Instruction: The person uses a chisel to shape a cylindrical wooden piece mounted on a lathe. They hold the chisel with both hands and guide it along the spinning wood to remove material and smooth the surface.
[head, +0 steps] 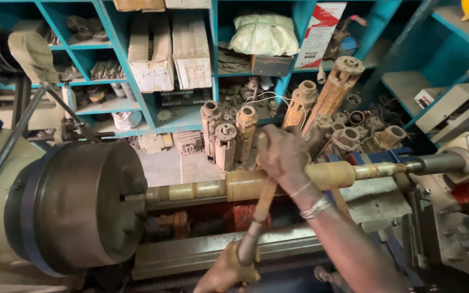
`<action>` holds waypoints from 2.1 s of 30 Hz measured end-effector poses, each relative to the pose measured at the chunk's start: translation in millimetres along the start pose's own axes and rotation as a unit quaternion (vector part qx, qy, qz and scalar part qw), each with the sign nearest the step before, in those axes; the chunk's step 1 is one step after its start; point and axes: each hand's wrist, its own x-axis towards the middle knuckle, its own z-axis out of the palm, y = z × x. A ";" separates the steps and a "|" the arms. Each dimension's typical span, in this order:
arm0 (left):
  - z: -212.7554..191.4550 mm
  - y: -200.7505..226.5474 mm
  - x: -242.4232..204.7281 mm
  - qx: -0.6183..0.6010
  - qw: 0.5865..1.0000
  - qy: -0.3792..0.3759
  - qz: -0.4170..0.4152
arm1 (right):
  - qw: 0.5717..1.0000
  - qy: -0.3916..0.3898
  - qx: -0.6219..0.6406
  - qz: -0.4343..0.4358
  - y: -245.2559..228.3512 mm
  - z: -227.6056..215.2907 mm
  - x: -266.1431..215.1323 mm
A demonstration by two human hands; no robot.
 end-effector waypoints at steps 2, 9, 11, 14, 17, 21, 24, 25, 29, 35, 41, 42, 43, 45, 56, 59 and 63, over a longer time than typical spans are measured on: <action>6.3 0.5 3.8 -0.005 1.000 -0.021 0.000 | 1.000 0.005 -0.015 0.004 7.1 -4.6 -4.3; 3.0 6.4 3.8 -0.058 0.998 -0.031 -0.002 | 1.000 -0.003 0.026 0.008 -3.1 -3.8 5.5; -1.4 0.9 -2.4 -0.055 0.997 -0.037 -0.026 | 0.999 -0.017 0.050 0.014 -9.2 -4.0 -0.2; -1.1 -5.3 2.1 -0.033 0.999 -0.032 -0.021 | 0.999 0.011 0.052 0.011 -7.3 -11.1 -1.3; 4.4 -15.1 13.9 -0.051 0.997 -0.049 -0.019 | 0.999 0.018 0.021 0.016 1.1 -15.0 -2.2; 10.9 -29.5 12.2 -0.113 0.989 -0.092 0.008 | 0.999 -0.014 0.025 0.030 0.4 -9.6 -7.3; 0.6 -29.9 13.7 -0.092 0.993 -0.072 0.021 | 0.993 -0.045 0.092 0.057 -6.4 -2.0 -1.1; -1.7 -28.9 15.3 -0.088 0.994 -0.063 0.025 | 0.989 -0.058 0.121 0.066 -8.9 -3.6 1.4; -8.5 -27.8 17.6 -0.086 0.996 -0.009 0.028 | 0.987 -0.059 0.132 0.067 -24.5 -19.9 14.1; -5.1 -88.1 7.4 -0.143 0.989 -0.032 0.025 | 0.988 0.060 0.121 -0.073 -34.4 -13.4 -25.0; 17.8 -201.0 -19.2 -0.116 0.962 0.242 -0.050 | 0.927 0.199 0.262 -0.181 -14.8 8.9 -198.4; 20.7 -211.9 -20.7 -0.102 0.959 0.259 -0.047 | 0.920 0.189 0.284 -0.194 -5.7 9.9 -219.8; 24.7 -221.7 -20.8 -0.088 0.956 0.275 -0.044 | 0.923 0.150 0.319 -0.156 1.0 12.2 -239.7; 40.4 -244.4 -24.5 -0.072 0.947 0.312 -0.024 | 0.918 -0.106 0.381 -0.017 15.2 15.4 -280.7; 130.2 -256.0 17.1 0.388 0.801 0.437 0.130 | 0.567 -0.552 0.601 0.114 59.3 -12.5 -364.7; 137.7 -218.0 6.0 0.347 0.846 0.353 0.196 | 0.592 -0.478 0.636 0.133 70.7 4.3 -371.8; 148.1 -157.0 -13.1 0.383 0.855 0.288 0.196 | 0.639 -0.389 0.645 0.153 99.7 24.9 -407.7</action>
